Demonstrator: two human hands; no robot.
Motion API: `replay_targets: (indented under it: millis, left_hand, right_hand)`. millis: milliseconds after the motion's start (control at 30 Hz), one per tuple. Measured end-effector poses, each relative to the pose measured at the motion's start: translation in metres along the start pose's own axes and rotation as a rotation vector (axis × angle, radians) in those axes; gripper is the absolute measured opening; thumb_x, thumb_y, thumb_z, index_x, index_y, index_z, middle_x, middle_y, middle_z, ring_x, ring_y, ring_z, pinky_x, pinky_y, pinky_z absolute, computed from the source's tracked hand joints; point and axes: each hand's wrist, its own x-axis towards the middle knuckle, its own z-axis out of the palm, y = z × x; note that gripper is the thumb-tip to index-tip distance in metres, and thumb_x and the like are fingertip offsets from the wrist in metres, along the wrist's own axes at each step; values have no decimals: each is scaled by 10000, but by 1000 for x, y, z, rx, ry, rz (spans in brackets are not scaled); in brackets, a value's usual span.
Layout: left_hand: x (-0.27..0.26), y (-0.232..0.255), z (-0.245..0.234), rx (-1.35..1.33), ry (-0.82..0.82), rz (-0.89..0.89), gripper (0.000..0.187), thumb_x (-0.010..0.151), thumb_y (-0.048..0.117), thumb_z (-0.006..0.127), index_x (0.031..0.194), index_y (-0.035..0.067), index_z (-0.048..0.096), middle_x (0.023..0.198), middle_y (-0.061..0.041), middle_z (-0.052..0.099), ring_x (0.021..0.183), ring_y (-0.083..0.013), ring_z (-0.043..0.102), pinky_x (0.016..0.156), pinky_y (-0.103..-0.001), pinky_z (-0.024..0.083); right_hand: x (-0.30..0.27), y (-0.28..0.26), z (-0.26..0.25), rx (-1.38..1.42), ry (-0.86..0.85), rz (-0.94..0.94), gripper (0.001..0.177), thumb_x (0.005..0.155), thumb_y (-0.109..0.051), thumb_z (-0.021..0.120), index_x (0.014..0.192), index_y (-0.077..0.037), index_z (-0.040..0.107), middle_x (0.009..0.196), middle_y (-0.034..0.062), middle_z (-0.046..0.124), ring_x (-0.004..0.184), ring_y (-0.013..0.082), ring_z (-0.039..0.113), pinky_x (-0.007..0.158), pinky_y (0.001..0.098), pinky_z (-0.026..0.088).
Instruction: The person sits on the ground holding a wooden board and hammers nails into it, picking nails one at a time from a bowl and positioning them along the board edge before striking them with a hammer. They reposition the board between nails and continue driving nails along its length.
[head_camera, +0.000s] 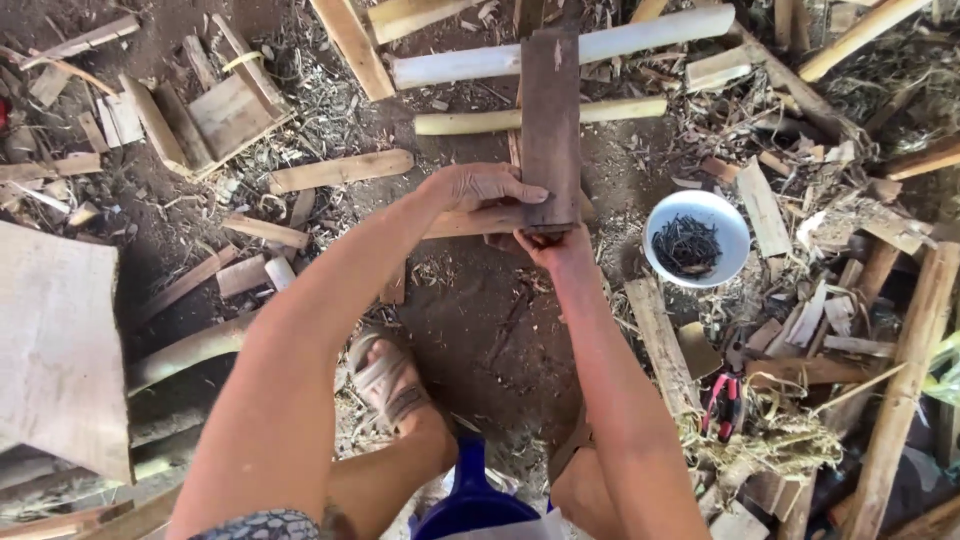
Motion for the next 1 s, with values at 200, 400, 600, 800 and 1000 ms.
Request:
replay_targets:
  millis: [200, 400, 600, 800, 1000]
  left_hand:
    - [21, -20, -7, -136, -98, 152, 389, 846, 315, 679, 1069, 1, 630, 987, -75, 684, 856, -130, 659, 763, -263, 557]
    - [21, -22, -13, -135, -53, 106, 343, 825, 343, 672, 918, 15, 630, 782, -73, 654, 634, -138, 623, 543, -278, 515]
    - [20, -34, 3, -376, -6, 194, 266, 782, 259, 719, 881, 26, 636, 707, -51, 634, 557, -115, 583, 461, -256, 480]
    - [12, -27, 4, -300, 58, 248, 316, 779, 258, 721, 937, -5, 648, 788, -70, 673, 639, -129, 631, 536, -266, 521]
    - [14, -27, -2, -172, 159, 191, 405, 747, 331, 723, 921, -24, 637, 780, -81, 667, 675, -157, 648, 583, -301, 544]
  right_hand:
    - [-39, -30, 12, -514, -39, -68, 414, 884, -389, 441, 1141, -72, 506, 1041, 143, 577, 884, 271, 576, 721, 453, 470]
    - [-128, -125, 17, -1189, -57, -813, 156, 809, -46, 621, 843, 81, 536, 718, 165, 592, 552, 160, 574, 455, 274, 461]
    - [-182, -170, 0, -1656, -64, -999, 157, 791, -20, 650, 701, 11, 525, 683, 76, 594, 599, 89, 611, 502, 228, 523]
    - [-81, -124, 0, -1149, -125, -936, 205, 770, -20, 632, 871, -85, 466, 688, -19, 549, 568, 78, 563, 452, 222, 501]
    - [35, -96, -20, -1450, -98, -1489, 95, 928, -181, 589, 956, -112, 648, 786, 94, 637, 685, 221, 612, 566, 339, 479]
